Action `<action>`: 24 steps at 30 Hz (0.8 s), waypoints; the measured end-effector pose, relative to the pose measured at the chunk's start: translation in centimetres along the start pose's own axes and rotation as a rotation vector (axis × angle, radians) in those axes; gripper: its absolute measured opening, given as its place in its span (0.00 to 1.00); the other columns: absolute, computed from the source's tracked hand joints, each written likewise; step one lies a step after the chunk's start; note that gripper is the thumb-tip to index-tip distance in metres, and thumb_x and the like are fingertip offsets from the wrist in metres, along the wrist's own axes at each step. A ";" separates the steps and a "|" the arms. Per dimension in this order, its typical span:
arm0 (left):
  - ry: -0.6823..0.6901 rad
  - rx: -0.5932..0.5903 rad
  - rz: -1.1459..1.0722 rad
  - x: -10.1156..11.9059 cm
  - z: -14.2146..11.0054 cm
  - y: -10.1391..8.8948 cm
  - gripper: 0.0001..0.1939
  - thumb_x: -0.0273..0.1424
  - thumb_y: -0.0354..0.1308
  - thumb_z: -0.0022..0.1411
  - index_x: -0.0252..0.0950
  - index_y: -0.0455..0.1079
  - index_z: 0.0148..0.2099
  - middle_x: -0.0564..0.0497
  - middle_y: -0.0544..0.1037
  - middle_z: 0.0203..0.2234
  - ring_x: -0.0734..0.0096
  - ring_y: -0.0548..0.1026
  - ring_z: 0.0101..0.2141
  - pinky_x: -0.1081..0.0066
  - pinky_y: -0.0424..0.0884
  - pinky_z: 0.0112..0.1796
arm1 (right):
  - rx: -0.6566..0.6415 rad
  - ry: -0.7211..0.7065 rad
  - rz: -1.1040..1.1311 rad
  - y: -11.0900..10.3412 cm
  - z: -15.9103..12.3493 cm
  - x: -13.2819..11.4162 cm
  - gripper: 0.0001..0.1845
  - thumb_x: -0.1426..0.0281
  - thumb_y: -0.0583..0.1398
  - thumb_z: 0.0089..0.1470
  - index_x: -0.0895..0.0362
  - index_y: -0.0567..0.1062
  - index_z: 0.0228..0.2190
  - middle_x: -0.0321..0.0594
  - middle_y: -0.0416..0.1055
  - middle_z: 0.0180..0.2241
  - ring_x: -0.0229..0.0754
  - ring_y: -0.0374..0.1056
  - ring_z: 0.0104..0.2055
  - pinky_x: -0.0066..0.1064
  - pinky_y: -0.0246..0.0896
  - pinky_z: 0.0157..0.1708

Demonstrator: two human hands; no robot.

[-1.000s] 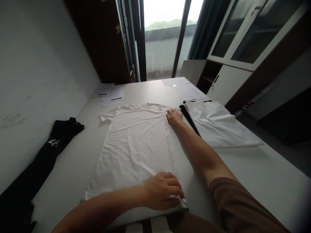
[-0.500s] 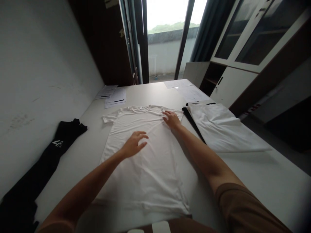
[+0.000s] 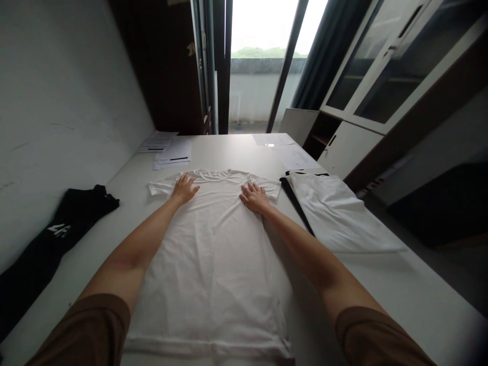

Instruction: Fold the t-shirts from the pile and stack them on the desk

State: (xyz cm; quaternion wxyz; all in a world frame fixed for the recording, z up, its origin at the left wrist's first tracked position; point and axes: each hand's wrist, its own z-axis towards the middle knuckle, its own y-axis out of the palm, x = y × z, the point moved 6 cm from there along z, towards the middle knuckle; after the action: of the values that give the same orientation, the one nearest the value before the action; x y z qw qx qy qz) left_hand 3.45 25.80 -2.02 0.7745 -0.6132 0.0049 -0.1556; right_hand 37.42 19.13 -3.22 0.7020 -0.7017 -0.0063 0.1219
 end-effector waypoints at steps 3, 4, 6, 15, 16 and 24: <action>0.020 -0.063 0.010 -0.7 1.5 1.6 0.29 0.45 0.49 0.73 0.38 0.63 0.70 0.44 0.53 0.73 0.52 0.50 0.72 0.51 0.50 0.68 | -0.013 0.056 0.018 -0.1 1.4 -0.2 0.32 0.52 0.49 0.68 0.50 0.62 0.68 0.48 0.48 0.73 0.61 0.42 0.74 0.62 0.41 0.67; 0.022 -0.090 0.015 -0.8 1.9 2.1 0.30 0.45 0.47 0.73 0.38 0.62 0.70 0.44 0.53 0.74 0.52 0.51 0.72 0.51 0.49 0.68 | 0.008 0.085 0.024 -0.1 1.9 -0.3 0.31 0.53 0.49 0.68 0.51 0.64 0.67 0.49 0.50 0.72 0.61 0.44 0.73 0.62 0.44 0.67; 0.000 -0.139 0.037 -1.0 2.5 3.0 0.32 0.48 0.45 0.74 0.39 0.60 0.72 0.43 0.53 0.73 0.51 0.52 0.71 0.50 0.48 0.68 | 0.063 0.126 0.027 -0.3 3.0 -0.6 0.30 0.54 0.48 0.69 0.51 0.64 0.66 0.49 0.52 0.72 0.60 0.46 0.72 0.60 0.47 0.66; -0.137 -0.184 0.091 -3.7 3.0 3.8 0.39 0.56 0.41 0.72 0.42 0.52 0.76 0.40 0.48 0.75 0.44 0.47 0.72 0.46 0.44 0.68 | 0.027 0.088 -0.014 1.5 8.1 -0.8 0.35 0.48 0.45 0.69 0.50 0.59 0.70 0.47 0.46 0.74 0.60 0.40 0.74 0.62 0.36 0.68; -0.152 -0.180 0.095 -4.2 3.0 3.8 0.39 0.57 0.41 0.71 0.42 0.52 0.76 0.40 0.48 0.75 0.43 0.47 0.72 0.46 0.44 0.68 | 0.018 0.073 -0.017 1.6 8.7 -1.1 0.35 0.48 0.45 0.69 0.50 0.59 0.70 0.47 0.45 0.74 0.60 0.39 0.75 0.62 0.36 0.68; -0.180 -0.158 0.101 -8.2 3.1 3.0 0.37 0.53 0.41 0.73 0.40 0.53 0.76 0.41 0.50 0.74 0.45 0.49 0.72 0.45 0.45 0.67 | 0.072 0.033 -0.024 1.5 10.2 -2.1 0.35 0.49 0.43 0.70 0.51 0.59 0.70 0.47 0.47 0.74 0.59 0.40 0.75 0.61 0.36 0.69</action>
State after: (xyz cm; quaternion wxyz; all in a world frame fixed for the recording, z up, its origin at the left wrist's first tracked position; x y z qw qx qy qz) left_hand -3.04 31.33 -5.59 0.7278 -0.6829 -0.0213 -0.0601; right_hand 33.29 28.76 -4.19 0.7280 -0.6779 0.0013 0.1023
